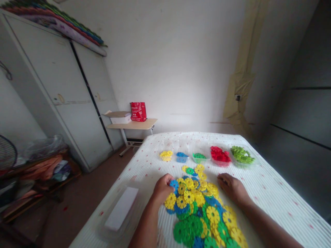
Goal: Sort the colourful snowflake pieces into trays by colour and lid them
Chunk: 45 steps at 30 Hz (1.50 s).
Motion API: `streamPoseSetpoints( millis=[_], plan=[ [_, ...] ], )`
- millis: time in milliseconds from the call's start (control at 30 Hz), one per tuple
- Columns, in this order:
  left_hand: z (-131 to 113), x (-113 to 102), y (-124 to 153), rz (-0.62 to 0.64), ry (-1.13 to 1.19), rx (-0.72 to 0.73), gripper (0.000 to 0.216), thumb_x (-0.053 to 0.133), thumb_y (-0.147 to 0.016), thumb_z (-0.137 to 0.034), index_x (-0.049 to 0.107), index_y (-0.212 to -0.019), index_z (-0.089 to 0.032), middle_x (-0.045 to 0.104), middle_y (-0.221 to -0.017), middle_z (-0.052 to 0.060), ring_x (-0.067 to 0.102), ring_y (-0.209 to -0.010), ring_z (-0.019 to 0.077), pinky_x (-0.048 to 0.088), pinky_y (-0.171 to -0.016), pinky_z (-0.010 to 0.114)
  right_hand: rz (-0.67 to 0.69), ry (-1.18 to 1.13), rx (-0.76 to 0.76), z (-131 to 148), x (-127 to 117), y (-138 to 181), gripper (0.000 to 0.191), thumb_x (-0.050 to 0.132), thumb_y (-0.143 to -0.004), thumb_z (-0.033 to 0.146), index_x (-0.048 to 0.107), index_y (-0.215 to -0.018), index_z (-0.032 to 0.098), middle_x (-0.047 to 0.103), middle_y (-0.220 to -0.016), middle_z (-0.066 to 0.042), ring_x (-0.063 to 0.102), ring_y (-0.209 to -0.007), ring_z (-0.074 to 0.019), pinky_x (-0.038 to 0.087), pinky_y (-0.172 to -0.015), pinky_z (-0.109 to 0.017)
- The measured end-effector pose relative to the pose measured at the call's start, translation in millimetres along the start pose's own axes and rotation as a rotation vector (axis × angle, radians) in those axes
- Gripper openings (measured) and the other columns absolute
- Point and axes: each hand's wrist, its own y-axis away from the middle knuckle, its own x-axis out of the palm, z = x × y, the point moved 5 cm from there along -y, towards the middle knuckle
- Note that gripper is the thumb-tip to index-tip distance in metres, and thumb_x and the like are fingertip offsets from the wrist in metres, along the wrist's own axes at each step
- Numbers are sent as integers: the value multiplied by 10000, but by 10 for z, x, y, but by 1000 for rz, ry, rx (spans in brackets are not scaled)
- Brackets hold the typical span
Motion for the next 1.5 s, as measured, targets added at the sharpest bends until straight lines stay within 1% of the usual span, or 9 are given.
streamPoseSetpoints(
  millis=[267, 400, 500, 700, 867, 967, 1067, 1267, 1500],
  plan=[
    [-112, -93, -6, -112, 423, 3, 210, 588, -469, -139, 587, -678, -153, 595, -553, -40, 516, -525, 105, 393, -521, 208, -3, 4, -9, 49, -33, 0, 322, 360, -835, 356, 641, -821, 199, 683, -807, -50, 636, -707, -173, 473, -639, -255],
    [-179, -137, 21, -269, 540, -31, 308, 633, -480, -175, 586, -784, -153, 612, -596, -40, 522, -512, 89, 375, -490, 194, 4, 32, -11, 76, -37, -3, 336, 340, -845, 351, 634, -804, 195, 674, -792, -54, 628, -694, -173, 462, -623, -257],
    [-354, -129, -44, -286, 577, -12, 421, 656, -484, -179, 581, -898, -164, 623, -626, -40, 542, -523, 90, 380, -489, 193, 4, 42, -14, 79, -33, -7, 336, 341, -843, 341, 638, -791, 194, 670, -785, -56, 627, -696, -173, 457, -627, -256],
    [-885, -49, -524, -287, 544, 118, 400, 660, -465, -158, 606, -861, -138, 614, -612, -22, 556, -527, 98, 410, -504, 207, 11, 30, -6, 64, -20, -7, 332, 342, -838, 316, 650, -803, 198, 674, -817, -60, 629, -727, -174, 456, -649, -255],
    [-1081, 64, -991, -363, 505, 151, 395, 646, -520, -163, 593, -911, -141, 608, -664, -13, 591, -588, 114, 453, -568, 232, 34, 25, 14, 21, 12, -12, 331, 336, -838, 303, 649, -829, 194, 670, -841, -65, 619, -749, -176, 451, -671, -261],
    [-1031, 98, -1080, -424, 418, 167, 363, 665, -517, -146, 617, -877, -152, 603, -688, -7, 603, -670, 134, 463, -646, 248, 34, 1, 23, 1, 20, -17, 329, 335, -839, 299, 647, -832, 197, 668, -828, -58, 612, -736, -169, 441, -664, -256],
    [-894, 99, -985, -461, 324, 172, 298, 644, -511, -106, 641, -803, -167, 616, -717, 5, 607, -763, 161, 458, -710, 259, 33, -20, 30, 15, 5, -17, 315, 347, -834, 292, 647, -823, 196, 667, -805, -53, 605, -714, -163, 436, -653, -253],
    [-549, 8, -455, -437, 228, 181, 179, 591, -567, -149, 648, -734, -176, 664, -750, 14, 614, -756, 163, 466, -754, 270, 32, -50, 47, 71, -61, -15, 315, 355, -827, 306, 644, -795, 185, 664, -789, -60, 602, -702, -171, 444, -654, -268],
    [-100, -153, 37, -431, 122, 101, 151, 549, -610, -216, 653, -713, -180, 684, -716, 31, 625, -714, 188, 481, -676, 278, 119, -386, 163, 120, -189, -30, 258, 441, -766, 355, 617, -789, 168, 625, -658, -15, 563, -600, -154, 445, -575, -263]
  ],
)
